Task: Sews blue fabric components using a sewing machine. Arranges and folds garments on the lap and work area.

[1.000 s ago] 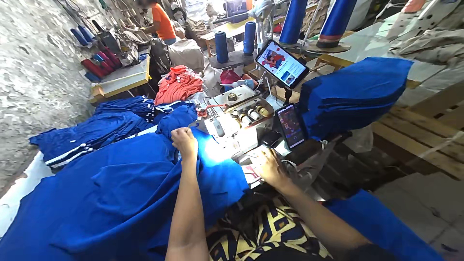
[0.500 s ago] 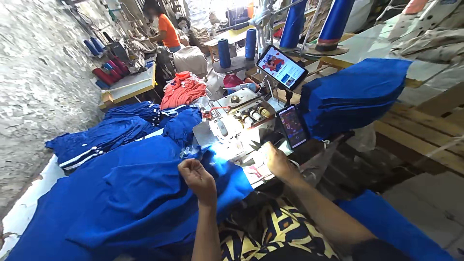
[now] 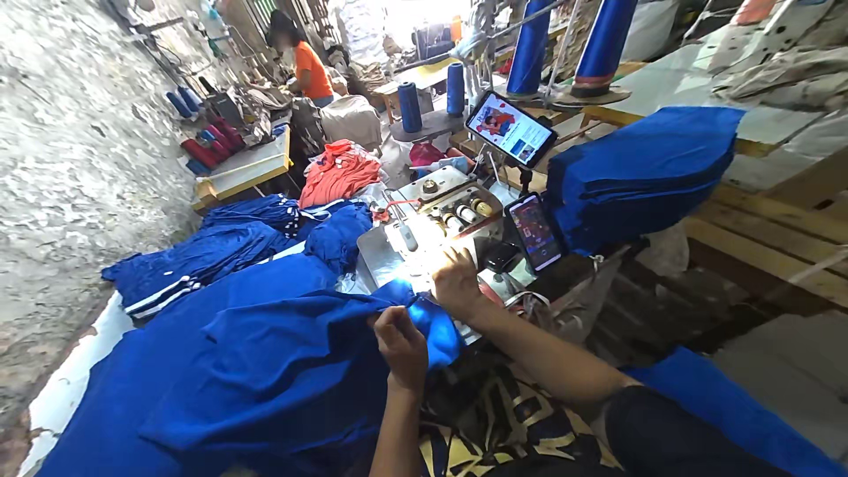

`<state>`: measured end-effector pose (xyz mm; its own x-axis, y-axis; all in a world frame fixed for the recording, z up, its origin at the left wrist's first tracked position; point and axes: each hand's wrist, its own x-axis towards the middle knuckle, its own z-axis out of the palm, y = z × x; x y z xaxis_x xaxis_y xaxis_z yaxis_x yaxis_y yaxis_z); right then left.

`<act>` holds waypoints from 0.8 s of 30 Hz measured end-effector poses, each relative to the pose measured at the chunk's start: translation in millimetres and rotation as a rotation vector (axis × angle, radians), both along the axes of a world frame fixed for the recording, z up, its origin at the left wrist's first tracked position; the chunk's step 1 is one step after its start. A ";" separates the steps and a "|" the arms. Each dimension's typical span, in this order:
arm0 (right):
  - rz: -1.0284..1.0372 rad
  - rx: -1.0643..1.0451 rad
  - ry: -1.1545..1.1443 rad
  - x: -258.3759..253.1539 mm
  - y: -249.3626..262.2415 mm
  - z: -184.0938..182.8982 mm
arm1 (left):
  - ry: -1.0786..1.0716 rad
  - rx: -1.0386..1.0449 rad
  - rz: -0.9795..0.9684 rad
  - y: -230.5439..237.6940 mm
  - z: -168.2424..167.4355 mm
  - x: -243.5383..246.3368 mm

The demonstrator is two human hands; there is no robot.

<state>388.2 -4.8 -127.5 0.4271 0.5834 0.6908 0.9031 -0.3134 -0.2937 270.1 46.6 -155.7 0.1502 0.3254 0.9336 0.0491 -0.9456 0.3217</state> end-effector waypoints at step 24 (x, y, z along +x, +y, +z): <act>-0.081 -0.284 0.506 58.8 -83.3 -74.8 | 1.192 -0.419 0.145 116.9 40.8 76.0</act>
